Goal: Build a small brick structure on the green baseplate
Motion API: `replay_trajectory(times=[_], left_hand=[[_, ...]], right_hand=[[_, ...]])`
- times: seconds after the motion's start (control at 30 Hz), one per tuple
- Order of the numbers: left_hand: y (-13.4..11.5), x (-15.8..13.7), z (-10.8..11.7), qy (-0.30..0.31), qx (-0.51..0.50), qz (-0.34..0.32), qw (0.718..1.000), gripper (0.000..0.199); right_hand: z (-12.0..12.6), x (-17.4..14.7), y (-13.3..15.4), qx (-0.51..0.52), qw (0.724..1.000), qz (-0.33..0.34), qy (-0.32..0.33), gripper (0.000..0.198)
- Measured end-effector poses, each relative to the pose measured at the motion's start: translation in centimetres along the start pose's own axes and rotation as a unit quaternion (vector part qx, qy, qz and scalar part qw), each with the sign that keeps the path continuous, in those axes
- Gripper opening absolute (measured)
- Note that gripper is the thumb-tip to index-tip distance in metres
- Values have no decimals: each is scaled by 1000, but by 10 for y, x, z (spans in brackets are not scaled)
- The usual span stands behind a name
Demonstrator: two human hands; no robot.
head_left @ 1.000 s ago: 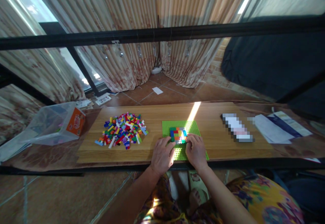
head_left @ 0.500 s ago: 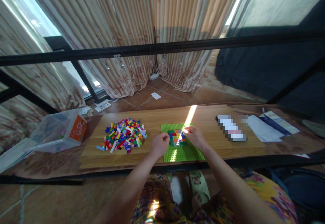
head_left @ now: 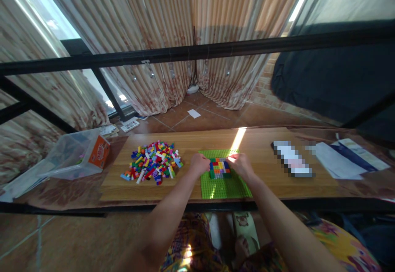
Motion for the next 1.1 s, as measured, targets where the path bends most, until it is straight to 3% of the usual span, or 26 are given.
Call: replay_trajectory(times=[0.27,0.53,1.1], left_hand=[[3,3,-8,59,-78,52,994,15],[4,7,-12,85,-94,91,988,16],[4,2,-7,64,-96,47,992,9]], right_hand=[[-12,0,-8,96,986,-106,88,14],[-13,-1,-6,136,969,-159,134,14],[-13,-1,-10,127,978,-131,100,17]])
Point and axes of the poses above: each hand's wrist, its own x-axis towards the middle knuckle, its own z-axis out of the back of the hand, y = z × x, the point moved 10 cm from there along x, towards the middle knuckle
